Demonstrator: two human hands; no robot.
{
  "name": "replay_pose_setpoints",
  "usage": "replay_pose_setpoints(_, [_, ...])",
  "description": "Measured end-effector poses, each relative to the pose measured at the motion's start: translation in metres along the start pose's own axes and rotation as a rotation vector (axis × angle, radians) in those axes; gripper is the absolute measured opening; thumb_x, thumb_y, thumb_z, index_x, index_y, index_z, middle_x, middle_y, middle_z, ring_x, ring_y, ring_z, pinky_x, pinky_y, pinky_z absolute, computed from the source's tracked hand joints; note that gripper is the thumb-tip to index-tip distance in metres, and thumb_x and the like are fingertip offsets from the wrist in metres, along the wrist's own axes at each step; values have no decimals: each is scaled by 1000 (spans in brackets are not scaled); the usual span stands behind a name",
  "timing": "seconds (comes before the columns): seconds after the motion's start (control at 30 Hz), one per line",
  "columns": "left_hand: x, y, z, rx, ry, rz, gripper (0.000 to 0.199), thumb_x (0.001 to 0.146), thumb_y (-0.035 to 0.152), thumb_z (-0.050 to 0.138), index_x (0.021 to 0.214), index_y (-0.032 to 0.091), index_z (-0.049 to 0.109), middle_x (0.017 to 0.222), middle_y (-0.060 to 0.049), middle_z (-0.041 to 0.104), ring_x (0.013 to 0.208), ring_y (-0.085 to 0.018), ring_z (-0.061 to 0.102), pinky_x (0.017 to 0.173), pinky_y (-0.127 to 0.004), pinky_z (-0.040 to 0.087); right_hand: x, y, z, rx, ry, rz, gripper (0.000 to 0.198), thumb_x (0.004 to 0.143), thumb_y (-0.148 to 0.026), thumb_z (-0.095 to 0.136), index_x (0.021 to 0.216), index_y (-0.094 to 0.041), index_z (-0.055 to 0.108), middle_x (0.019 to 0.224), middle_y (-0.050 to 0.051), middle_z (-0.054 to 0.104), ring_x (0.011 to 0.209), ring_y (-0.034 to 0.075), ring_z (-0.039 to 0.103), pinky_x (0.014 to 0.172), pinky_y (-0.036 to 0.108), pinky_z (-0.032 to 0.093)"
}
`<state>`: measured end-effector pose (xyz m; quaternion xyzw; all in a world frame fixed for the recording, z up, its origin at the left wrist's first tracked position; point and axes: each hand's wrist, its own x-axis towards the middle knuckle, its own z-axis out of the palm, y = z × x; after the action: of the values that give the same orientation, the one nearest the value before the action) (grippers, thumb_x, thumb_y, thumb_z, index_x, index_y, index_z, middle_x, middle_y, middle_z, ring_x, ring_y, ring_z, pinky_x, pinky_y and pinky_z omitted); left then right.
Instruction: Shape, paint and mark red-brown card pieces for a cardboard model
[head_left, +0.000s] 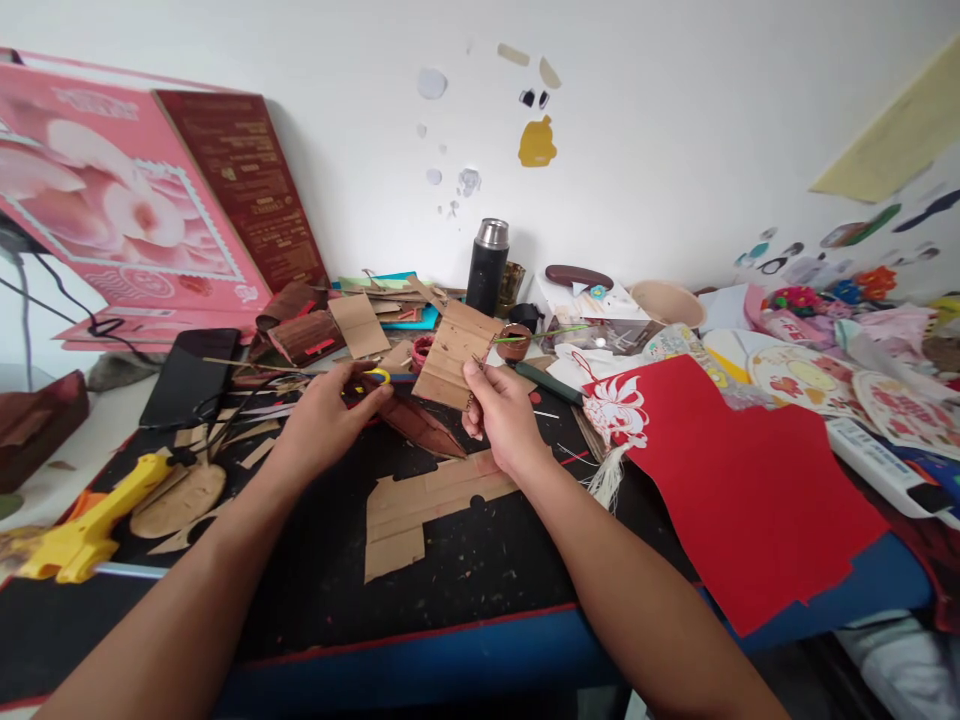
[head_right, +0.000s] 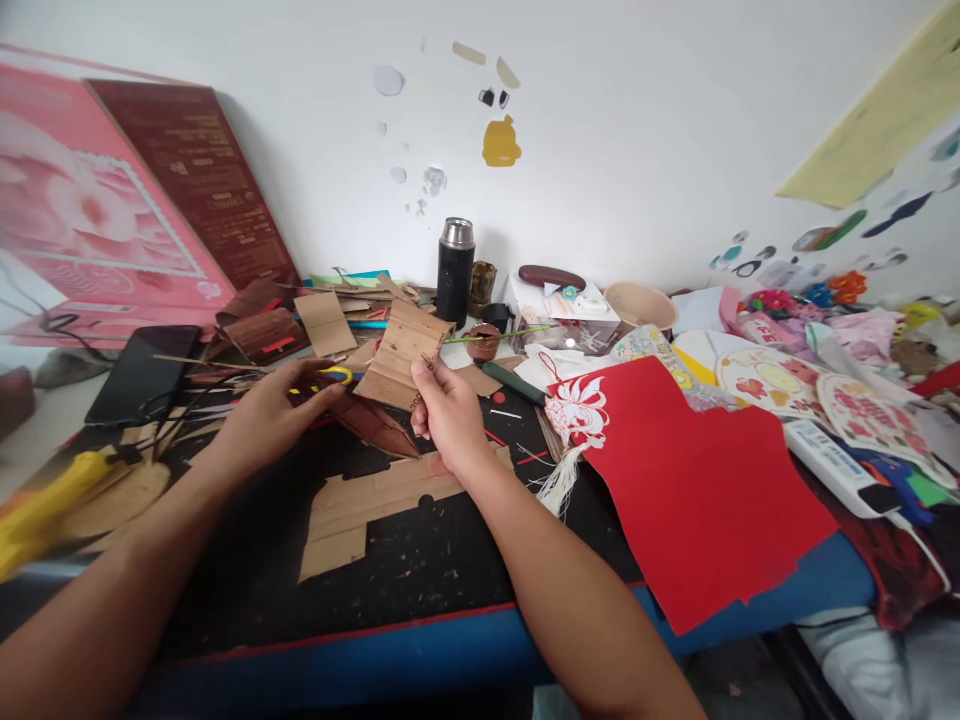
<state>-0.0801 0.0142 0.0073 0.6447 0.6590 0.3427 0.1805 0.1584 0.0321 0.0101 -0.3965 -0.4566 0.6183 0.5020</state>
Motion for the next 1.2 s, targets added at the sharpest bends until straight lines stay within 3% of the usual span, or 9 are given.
replay_pose_setpoints(0.23, [0,-1,5,-4,-51,-49,50,87,58,64,120,21,74,119,-11,83,106,-34,76,97,-45,58,-4,-1,1,-175,-71,-38,47,91,-69,75,88,-25,58,50,-10,53,39,10,50,39,21,35])
replay_pose_setpoints(0.53, [-1,0,2,-101,80,-39,37,89,51,64,109,24,79,109,-7,85,98,-29,76,93,-41,58,-5,1,0,-331,-61,-153,51,95,-69,70,76,-26,51,53,-8,50,43,10,47,44,24,33])
replay_pose_setpoints(0.73, [-6,5,-1,-96,166,25,31,90,46,66,108,25,78,106,-5,83,97,-26,75,92,-39,57,-9,-3,2,-322,-78,-168,45,99,-64,68,81,-24,56,56,-8,50,45,10,48,46,25,33])
replay_pose_setpoints(1.03, [-5,8,-1,-67,177,17,30,88,48,64,102,26,79,104,-5,82,95,-27,74,88,-40,57,-9,-4,3,-287,-129,-147,32,102,-53,66,92,-23,64,60,-8,54,47,11,52,47,25,38])
replay_pose_setpoints(1.2, [-4,5,0,-93,108,0,34,87,51,63,103,25,79,103,-6,84,92,-28,76,89,-40,59,-7,3,-1,-505,-128,-174,29,106,-50,65,97,-23,69,63,-5,61,53,14,61,55,26,44])
